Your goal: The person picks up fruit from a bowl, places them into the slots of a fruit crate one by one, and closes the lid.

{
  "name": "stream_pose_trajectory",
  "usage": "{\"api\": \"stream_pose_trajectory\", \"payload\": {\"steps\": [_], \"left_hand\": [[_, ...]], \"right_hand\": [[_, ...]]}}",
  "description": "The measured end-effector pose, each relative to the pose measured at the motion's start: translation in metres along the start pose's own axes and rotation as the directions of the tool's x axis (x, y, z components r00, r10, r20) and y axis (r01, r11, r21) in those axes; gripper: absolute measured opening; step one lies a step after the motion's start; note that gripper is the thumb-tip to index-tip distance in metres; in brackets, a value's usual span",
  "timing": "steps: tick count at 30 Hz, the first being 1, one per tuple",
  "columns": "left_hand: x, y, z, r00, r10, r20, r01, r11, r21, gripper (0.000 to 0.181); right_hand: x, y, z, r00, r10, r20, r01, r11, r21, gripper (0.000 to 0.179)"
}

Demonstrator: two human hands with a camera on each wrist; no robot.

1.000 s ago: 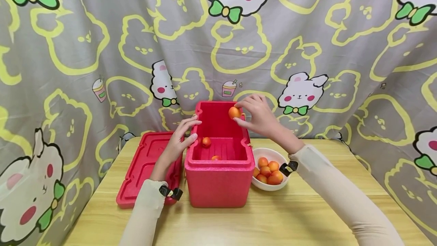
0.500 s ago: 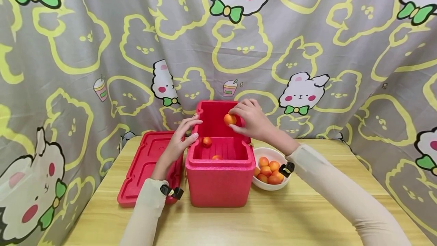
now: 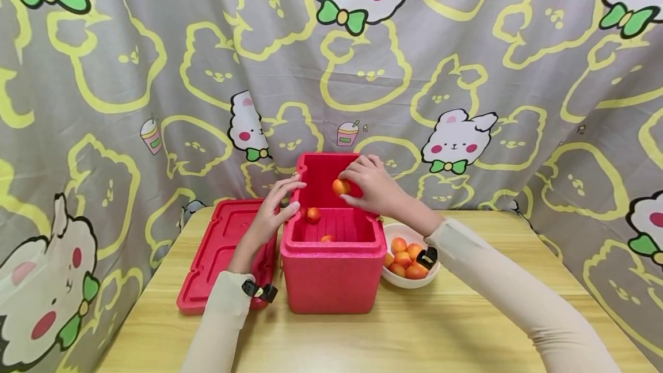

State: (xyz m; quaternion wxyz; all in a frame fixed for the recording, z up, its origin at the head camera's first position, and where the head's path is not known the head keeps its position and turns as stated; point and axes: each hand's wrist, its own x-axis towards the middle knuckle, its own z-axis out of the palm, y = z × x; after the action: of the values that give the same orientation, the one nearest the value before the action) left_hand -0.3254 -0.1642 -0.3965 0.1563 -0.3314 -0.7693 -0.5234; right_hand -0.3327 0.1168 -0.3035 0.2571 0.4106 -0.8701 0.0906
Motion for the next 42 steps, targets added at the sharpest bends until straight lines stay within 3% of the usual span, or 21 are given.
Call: {"api": "stream_pose_trajectory", "payload": {"steps": [18,23,31,42], "left_hand": [[0.002,0.002,0.001,1.0,-0.004,0.005,0.005,1.0,-0.009,0.05],[0.002,0.003,0.001,1.0,-0.015,0.01,0.015,1.0,-0.003,0.05],[0.002,0.001,0.001,1.0,-0.001,0.005,0.0,1.0,0.003,0.049],[0.0,-0.003,0.001,1.0,0.026,-0.01,-0.026,1.0,0.0,0.048]], "right_hand": [[-0.002,0.004,-0.006,0.999,-0.04,-0.031,0.039,0.998,-0.048,0.038],[-0.008,0.013,-0.014,0.998,-0.017,-0.053,0.014,0.998,-0.057,0.037],[-0.035,0.036,-0.021,0.994,0.052,-0.095,-0.055,0.998,-0.03,0.033],[-0.079,0.053,0.005,0.994,0.103,-0.02,-0.103,0.994,-0.026,0.021]]}}
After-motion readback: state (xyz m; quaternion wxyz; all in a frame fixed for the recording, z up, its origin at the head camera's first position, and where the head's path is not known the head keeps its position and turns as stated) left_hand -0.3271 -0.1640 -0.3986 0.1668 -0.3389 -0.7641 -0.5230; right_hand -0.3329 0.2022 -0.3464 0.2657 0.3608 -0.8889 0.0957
